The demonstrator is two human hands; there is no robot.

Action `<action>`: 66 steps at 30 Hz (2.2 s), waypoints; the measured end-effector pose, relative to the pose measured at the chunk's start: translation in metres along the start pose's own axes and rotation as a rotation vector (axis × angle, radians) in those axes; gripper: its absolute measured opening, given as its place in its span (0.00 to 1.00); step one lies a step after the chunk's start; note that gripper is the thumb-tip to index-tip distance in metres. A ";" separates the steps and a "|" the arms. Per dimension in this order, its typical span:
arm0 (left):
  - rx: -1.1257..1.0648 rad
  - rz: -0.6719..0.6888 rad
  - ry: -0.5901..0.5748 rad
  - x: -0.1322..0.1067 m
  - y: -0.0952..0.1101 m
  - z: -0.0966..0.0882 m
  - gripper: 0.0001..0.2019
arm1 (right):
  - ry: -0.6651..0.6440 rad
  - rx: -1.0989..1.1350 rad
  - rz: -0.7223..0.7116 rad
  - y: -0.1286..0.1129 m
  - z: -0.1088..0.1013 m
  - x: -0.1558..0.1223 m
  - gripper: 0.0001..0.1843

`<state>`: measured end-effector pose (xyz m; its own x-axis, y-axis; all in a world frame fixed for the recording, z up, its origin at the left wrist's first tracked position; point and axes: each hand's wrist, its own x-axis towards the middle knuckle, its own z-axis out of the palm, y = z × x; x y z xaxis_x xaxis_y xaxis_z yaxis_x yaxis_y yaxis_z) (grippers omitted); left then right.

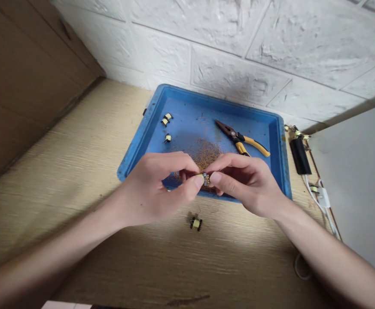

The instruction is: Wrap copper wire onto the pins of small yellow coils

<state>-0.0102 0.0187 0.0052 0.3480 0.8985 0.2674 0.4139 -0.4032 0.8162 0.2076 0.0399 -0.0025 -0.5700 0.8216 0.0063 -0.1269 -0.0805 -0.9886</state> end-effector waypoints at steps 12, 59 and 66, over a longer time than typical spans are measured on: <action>0.019 0.004 -0.006 0.000 -0.001 0.001 0.07 | -0.022 0.014 0.176 -0.007 0.000 0.002 0.13; 0.044 -0.053 -0.225 0.003 -0.002 -0.007 0.12 | -0.046 0.013 0.068 -0.002 0.001 0.004 0.18; 0.041 -0.005 -0.204 0.002 -0.005 -0.006 0.12 | -0.046 0.022 0.103 -0.003 0.002 0.003 0.19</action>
<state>-0.0170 0.0234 0.0046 0.5069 0.8487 0.1509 0.4486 -0.4092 0.7945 0.2052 0.0415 0.0011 -0.6177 0.7816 -0.0873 -0.0836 -0.1756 -0.9809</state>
